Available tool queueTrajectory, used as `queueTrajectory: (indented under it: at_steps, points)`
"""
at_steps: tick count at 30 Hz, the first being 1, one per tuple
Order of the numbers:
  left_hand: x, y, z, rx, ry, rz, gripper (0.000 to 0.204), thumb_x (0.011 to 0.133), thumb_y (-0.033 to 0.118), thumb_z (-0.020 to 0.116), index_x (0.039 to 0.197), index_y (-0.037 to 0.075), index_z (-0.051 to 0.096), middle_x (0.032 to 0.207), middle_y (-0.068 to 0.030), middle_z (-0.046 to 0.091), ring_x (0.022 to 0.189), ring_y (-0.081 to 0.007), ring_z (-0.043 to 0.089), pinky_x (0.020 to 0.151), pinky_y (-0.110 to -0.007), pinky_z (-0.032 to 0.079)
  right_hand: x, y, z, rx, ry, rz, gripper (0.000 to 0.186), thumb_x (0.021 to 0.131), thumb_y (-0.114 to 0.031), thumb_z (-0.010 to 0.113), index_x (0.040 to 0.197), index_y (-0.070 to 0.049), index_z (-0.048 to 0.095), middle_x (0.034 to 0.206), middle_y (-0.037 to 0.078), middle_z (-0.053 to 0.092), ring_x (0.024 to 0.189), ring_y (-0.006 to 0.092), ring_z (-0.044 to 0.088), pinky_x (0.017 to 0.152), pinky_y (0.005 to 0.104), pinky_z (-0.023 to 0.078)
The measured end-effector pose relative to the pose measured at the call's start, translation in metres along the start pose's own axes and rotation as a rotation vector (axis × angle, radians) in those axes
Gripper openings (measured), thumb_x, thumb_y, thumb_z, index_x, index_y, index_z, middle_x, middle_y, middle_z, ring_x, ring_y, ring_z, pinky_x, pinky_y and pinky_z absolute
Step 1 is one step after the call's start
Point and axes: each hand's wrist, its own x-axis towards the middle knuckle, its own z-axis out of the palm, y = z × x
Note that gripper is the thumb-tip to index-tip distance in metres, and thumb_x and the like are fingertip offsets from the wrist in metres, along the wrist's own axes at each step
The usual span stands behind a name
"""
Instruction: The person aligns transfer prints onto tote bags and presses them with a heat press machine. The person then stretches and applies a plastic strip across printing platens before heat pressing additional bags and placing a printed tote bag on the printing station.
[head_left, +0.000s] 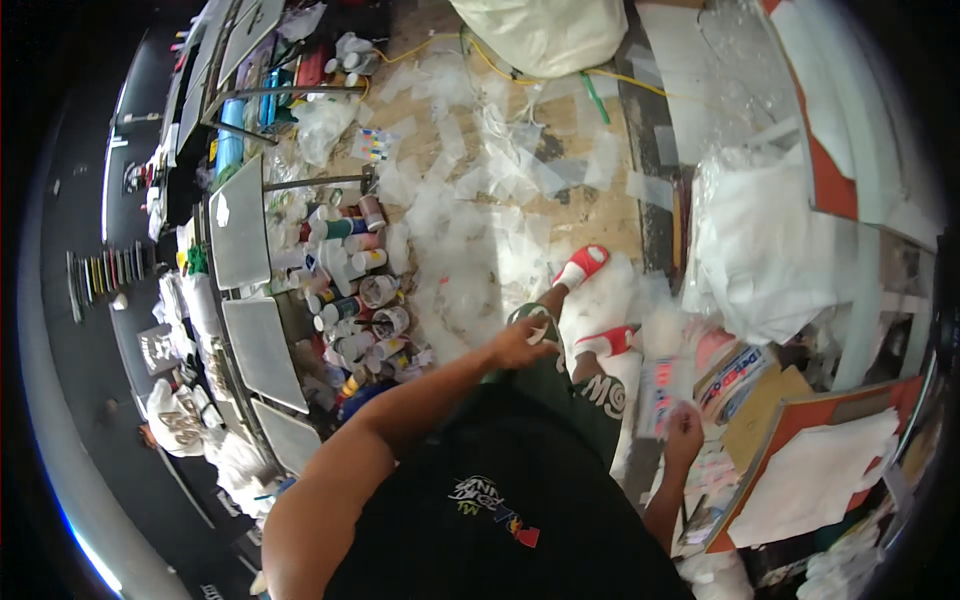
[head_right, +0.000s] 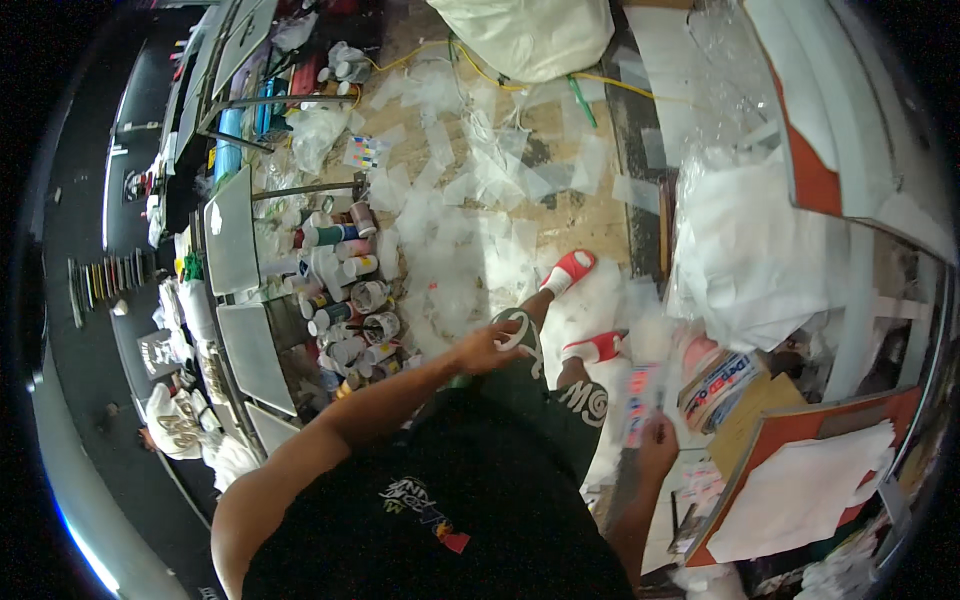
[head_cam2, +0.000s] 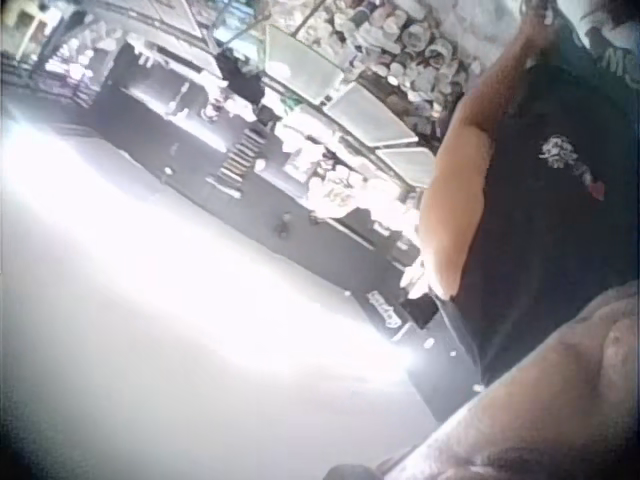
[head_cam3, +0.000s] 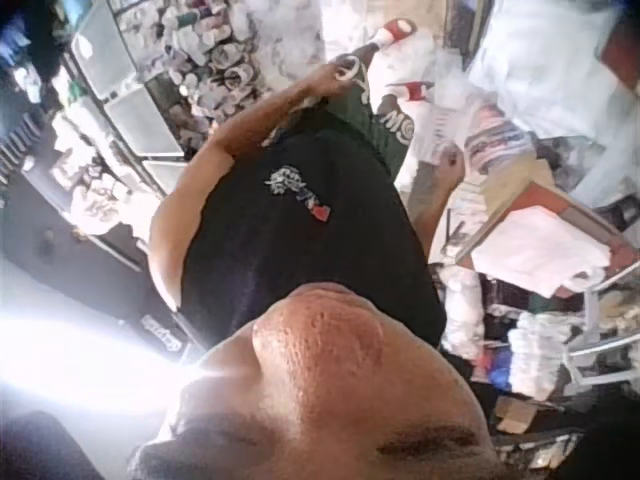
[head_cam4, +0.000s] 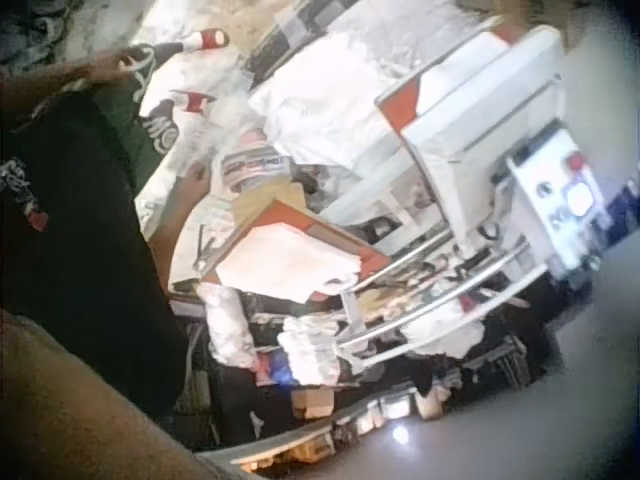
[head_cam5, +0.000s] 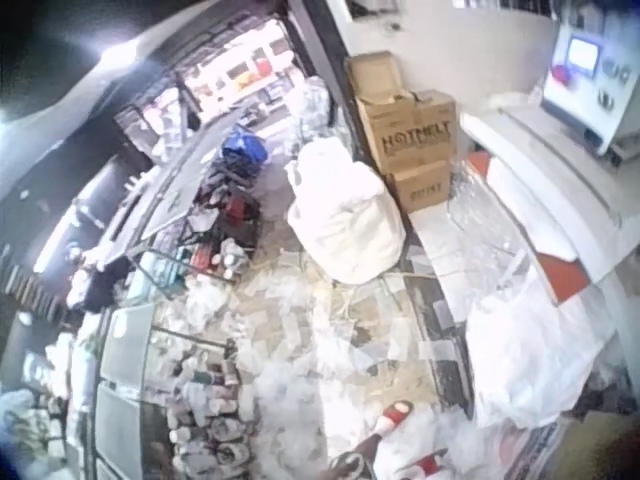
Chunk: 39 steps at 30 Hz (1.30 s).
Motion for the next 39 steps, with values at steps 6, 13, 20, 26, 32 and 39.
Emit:
queueTrajectory:
  at_steps: [6,13,20,26,32,39]
  points:
    - [-0.019,0.104,0.060,0.012,-0.349,0.420,0.070,0.079,0.038,0.077,0.130,-0.001,0.050,0.104,-0.0155,0.068,0.094,-0.0239,0.066,0.083,-0.034,0.053,-0.078,-0.087,-0.062,0.047,-0.177,-0.096,0.018,0.085,-0.005,0.064,0.101,0.003,0.066,0.084,0.008,0.067,0.076,0.0123,0.062,0.073,0.0276,0.050]
    - [-0.045,0.231,0.130,0.216,-0.470,0.632,0.025,0.084,0.022,0.072,0.088,-0.002,0.068,0.077,-0.0088,0.069,0.070,-0.0130,0.064,0.064,-0.030,0.052,-0.129,-0.015,-0.149,0.553,0.411,-0.044,0.008,0.083,-0.004,0.064,0.084,0.001,0.058,0.074,0.006,0.062,0.066,0.0111,0.056,0.062,0.0264,0.047]
    - [-0.054,0.345,0.238,0.415,-0.301,0.848,0.021,0.084,0.018,0.072,0.083,-0.002,0.065,0.077,-0.0065,0.069,0.067,-0.0083,0.058,0.060,-0.026,0.048,-0.140,-0.003,-0.199,0.721,0.749,-0.123,0.041,0.086,-0.002,0.062,0.123,-0.001,0.043,0.079,0.012,0.063,0.064,0.0159,0.064,0.058,0.0282,0.052]
    - [-0.054,0.432,0.354,0.326,-0.248,1.112,0.028,0.081,0.014,0.073,0.098,-0.002,0.058,0.086,-0.0120,0.070,0.072,-0.0163,0.067,0.062,-0.030,0.054,-0.116,0.007,-0.284,0.332,1.201,-0.120,0.026,0.084,-0.004,0.064,0.107,-0.002,0.054,0.073,0.011,0.062,0.066,0.0185,0.063,0.057,0.0318,0.048]
    - [-0.017,0.481,0.424,0.543,-0.056,1.354,0.031,0.080,0.022,0.074,0.095,-0.002,0.061,0.081,-0.0164,0.069,0.071,-0.0276,0.068,0.065,-0.036,0.054,-0.049,0.041,-0.323,-0.017,1.374,-0.109,0.014,0.079,-0.009,0.069,0.089,-0.002,0.062,0.068,0.011,0.062,0.064,0.0291,0.060,0.063,0.0410,0.048]
    - [-0.007,0.468,0.422,0.768,0.105,1.637,0.027,0.078,0.022,0.072,0.097,0.005,0.063,0.097,-0.0147,0.066,0.091,-0.0357,0.061,0.082,-0.045,0.047,-0.060,0.033,-0.313,-0.271,1.385,0.110,0.024,0.080,-0.018,0.070,0.102,-0.010,0.067,0.110,0.010,0.062,0.111,0.0301,0.051,0.091,0.0487,0.040]
